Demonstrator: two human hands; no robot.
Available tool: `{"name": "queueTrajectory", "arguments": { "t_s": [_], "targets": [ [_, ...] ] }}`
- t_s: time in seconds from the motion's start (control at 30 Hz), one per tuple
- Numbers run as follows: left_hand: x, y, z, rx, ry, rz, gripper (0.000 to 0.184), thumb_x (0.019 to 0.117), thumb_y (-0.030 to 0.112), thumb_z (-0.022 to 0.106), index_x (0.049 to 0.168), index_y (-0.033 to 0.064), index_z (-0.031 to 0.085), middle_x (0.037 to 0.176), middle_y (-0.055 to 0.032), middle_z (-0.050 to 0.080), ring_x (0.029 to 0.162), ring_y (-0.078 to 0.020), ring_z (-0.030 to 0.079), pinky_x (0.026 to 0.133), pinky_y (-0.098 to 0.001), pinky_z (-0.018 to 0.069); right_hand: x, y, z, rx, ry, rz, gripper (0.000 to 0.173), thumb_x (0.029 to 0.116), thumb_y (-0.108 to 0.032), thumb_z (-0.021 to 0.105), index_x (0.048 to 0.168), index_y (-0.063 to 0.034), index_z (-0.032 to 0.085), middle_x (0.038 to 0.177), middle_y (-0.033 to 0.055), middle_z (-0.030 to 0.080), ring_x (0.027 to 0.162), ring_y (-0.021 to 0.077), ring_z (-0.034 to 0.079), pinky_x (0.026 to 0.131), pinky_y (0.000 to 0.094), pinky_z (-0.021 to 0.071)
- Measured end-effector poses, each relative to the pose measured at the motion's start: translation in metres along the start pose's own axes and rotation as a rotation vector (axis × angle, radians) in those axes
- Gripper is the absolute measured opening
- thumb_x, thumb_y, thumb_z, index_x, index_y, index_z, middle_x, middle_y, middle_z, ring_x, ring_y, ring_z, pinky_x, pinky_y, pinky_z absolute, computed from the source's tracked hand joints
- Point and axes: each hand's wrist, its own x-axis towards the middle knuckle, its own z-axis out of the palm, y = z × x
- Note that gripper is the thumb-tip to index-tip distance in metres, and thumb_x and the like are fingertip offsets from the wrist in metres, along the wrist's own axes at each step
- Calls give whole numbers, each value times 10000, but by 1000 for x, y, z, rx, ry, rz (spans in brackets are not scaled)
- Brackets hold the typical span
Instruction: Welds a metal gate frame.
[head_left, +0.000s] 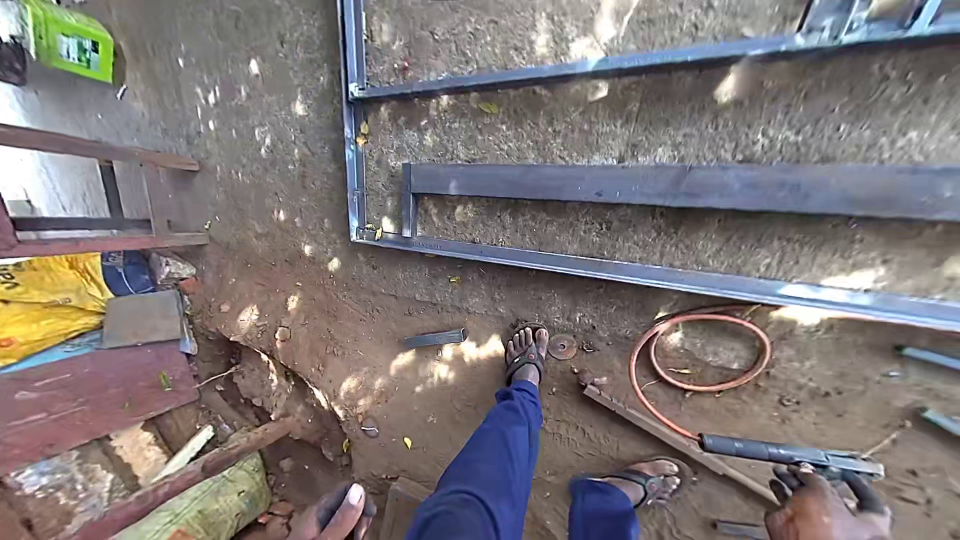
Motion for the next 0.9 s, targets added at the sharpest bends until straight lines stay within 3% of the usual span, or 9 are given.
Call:
{"name": "queueTrajectory", "arguments": {
  "t_s": [0.07, 0.17, 0.3, 0.37, 0.43, 0.53, 0.73, 0.83, 0.9],
  "targets": [
    [-4, 10, 5, -98, 3, -13, 315, 1085, 316, 438, 1054, 63, 624, 765, -18, 595, 581, -116, 573, 516, -278, 532, -49, -60, -21, 176, -111, -87, 586, 1009, -57, 537, 1537, -82, 286, 947, 62, 572, 666, 134, 616, 613, 345, 590],
    [-9, 30, 10, -213, -28, 8, 354, 1047, 390, 517, 1077, 54, 623, 783, -47, 611, 576, -143, 595, 510, -307, 560, -123, -163, -41, 414, -247, -162, 157, 1000, -36, 399, 1106, -70, 511, 782, -10, 608, 647, 115, 645, 700, 357, 626],
    [-15, 71, 13, -338, -102, 114, 439, 942, 489, 690, 1077, 77, 622, 843, -66, 626, 647, -163, 624, 566, -330, 577, -156, -262, -48, 715, -546, -273, 349, 1051, -129, 254, 849, -124, 539, 672, -6, 611, 637, 143, 656, 710, 373, 623],
    [-23, 99, 12, -385, -122, 180, 431, 942, 458, 710, 1113, 73, 618, 889, -73, 630, 700, -172, 636, 600, -336, 584, -196, -313, -31, 782, -547, -304, 433, 1098, -194, 213, 871, -112, 573, 702, 21, 665, 659, 152, 692, 658, 342, 621],
    [-30, 127, 9, -427, -103, 279, 352, 985, 350, 683, 1154, 47, 617, 934, -101, 644, 751, -194, 655, 643, -358, 602, -226, -352, -16, 768, -651, -293, 487, 1104, -277, 169, 1018, -69, 601, 861, 103, 737, 813, 230, 741, 756, 417, 630],
    [-48, 160, -2, -516, -33, 416, 280, 1004, 161, 642, 1237, 9, 608, 1052, -180, 674, 896, -260, 689, 800, -434, 617, -267, -386, 20, 586, -830, -252, 475, 1117, -344, 180, 1185, -135, 601, 1045, 54, 743, 937, 175, 727, 812, 352, 621],
    [-89, 225, -36, -673, 212, 574, 403, 1004, 99, 600, 1401, 155, 559, 1160, -117, 691, 1003, -246, 702, 878, -472, 606, -348, -428, 104, 380, -981, -17, 422, 1119, -451, 314, 1204, -146, 592, 916, 36, 726, 737, 123, 712, 628, 266, 612],
    [-77, 257, -56, -711, 242, 693, 270, 1022, 161, 597, 1286, 112, 624, 1149, -76, 688, 1021, -199, 684, 896, -425, 597, -383, -436, 131, 351, -1186, 45, 466, 1107, -462, 332, 1314, -126, 579, 1113, 102, 704, 922, 197, 708, 790, 355, 610],
    [-55, 282, -65, -800, 261, 771, 195, 1033, 134, 571, 1218, 92, 616, 1133, -91, 681, 1040, -226, 680, 931, -470, 584, -399, -430, 151, 303, -1195, 86, 409, 1105, -406, 392, 1296, -108, 598, 1122, 110, 709, 915, 185, 717, 769, 333, 619]
  ]
}}
